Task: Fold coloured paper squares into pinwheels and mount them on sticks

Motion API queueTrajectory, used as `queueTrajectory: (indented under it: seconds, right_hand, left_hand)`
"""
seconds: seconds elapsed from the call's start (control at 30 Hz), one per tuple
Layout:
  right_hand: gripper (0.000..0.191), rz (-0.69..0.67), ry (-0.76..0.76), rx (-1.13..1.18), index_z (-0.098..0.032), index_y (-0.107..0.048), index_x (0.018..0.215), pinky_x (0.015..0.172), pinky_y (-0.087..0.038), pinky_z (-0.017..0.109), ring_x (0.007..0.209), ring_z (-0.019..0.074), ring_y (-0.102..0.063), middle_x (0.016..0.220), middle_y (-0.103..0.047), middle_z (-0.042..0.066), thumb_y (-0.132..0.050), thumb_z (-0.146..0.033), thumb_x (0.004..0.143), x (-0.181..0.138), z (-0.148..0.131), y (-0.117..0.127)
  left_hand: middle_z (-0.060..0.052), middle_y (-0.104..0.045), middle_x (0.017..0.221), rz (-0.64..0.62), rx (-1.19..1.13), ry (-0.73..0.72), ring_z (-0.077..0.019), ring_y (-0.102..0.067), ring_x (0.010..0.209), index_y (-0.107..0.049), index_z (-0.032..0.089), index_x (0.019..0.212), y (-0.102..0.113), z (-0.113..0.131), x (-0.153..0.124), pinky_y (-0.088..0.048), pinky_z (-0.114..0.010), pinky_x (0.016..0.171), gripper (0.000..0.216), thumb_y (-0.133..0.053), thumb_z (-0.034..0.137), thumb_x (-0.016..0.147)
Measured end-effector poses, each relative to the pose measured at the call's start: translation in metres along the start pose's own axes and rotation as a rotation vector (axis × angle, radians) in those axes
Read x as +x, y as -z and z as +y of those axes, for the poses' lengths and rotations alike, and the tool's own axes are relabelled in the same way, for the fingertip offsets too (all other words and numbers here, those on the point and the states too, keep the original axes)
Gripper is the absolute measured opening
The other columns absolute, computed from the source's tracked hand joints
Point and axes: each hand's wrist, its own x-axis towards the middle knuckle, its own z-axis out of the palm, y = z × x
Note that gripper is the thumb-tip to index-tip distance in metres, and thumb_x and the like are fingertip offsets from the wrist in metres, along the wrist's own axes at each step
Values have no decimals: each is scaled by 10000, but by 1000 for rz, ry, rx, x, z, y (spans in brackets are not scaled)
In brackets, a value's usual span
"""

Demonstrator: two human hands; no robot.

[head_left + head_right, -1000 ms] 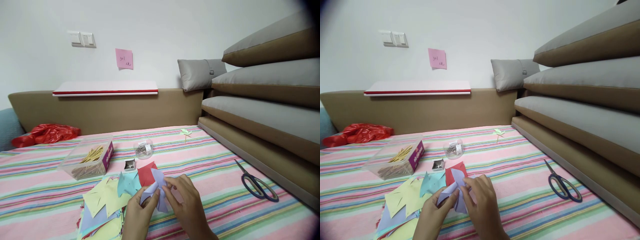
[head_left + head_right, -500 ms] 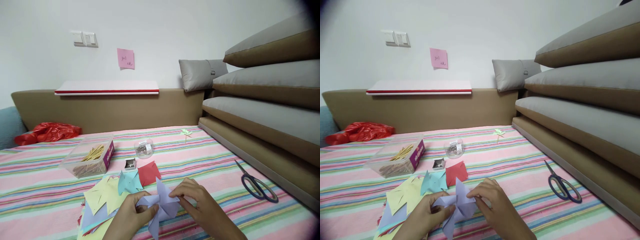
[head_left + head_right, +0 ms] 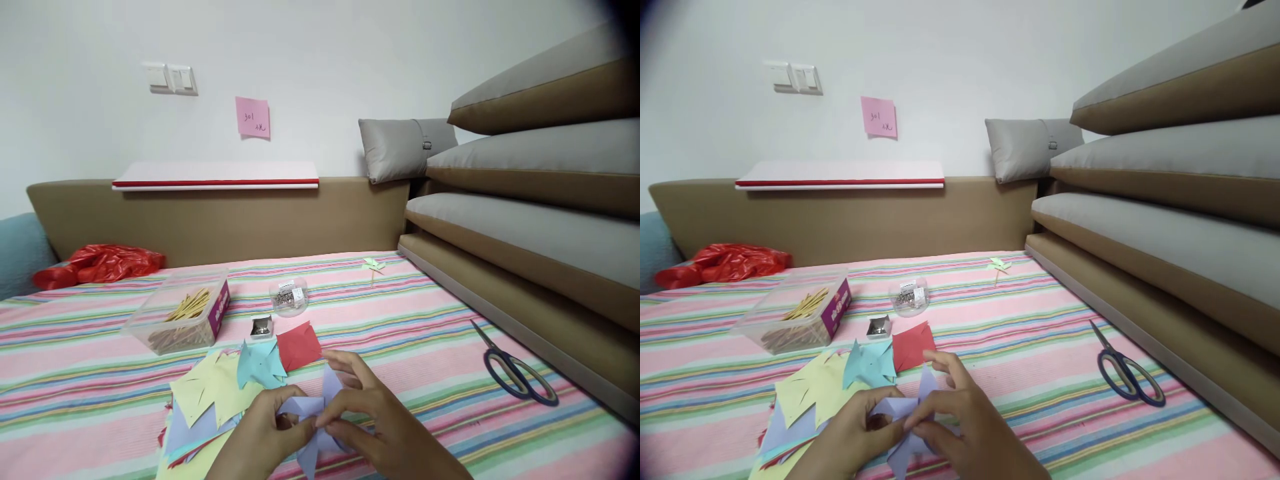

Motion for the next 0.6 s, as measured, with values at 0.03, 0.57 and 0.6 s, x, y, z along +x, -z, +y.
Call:
queueTrajectory:
  seconds: [0.03, 0.57, 0.6]
  right_hand:
    - [141, 23, 4, -9, -325, -781, 967, 1150, -351, 433, 1390, 262, -421, 1575, -298, 7, -645, -336, 930, 1, 1, -3]
    - [129, 188, 7, 74, -234, -679, 922, 839, -555, 305, 1072, 204, -679, 1485, -475, 81, -647, -123, 865, 8, 5, -14]
    - [116, 199, 2, 81, -227, -666, 907, 841, -553, 306, 1053, 202, -683, 1476, -484, 84, -662, -124, 853, 8, 5, -13]
  left_hand:
    - [42, -458, 660, 8, 10, -13, -126, -354, 603, -686, 153, 892, -1, 1, 1, -266, -247, 543, 164, -620, 297, 849]
    - [57, -342, 649, -7, -88, -32, -125, -261, 599, -634, 160, 888, -3, 0, 2, -183, -267, 536, 272, -630, 432, 881]
    - [57, -340, 647, -13, -95, -31, -125, -258, 597, -635, 160, 887, -3, 1, 2, -181, -267, 535, 289, -635, 448, 875]
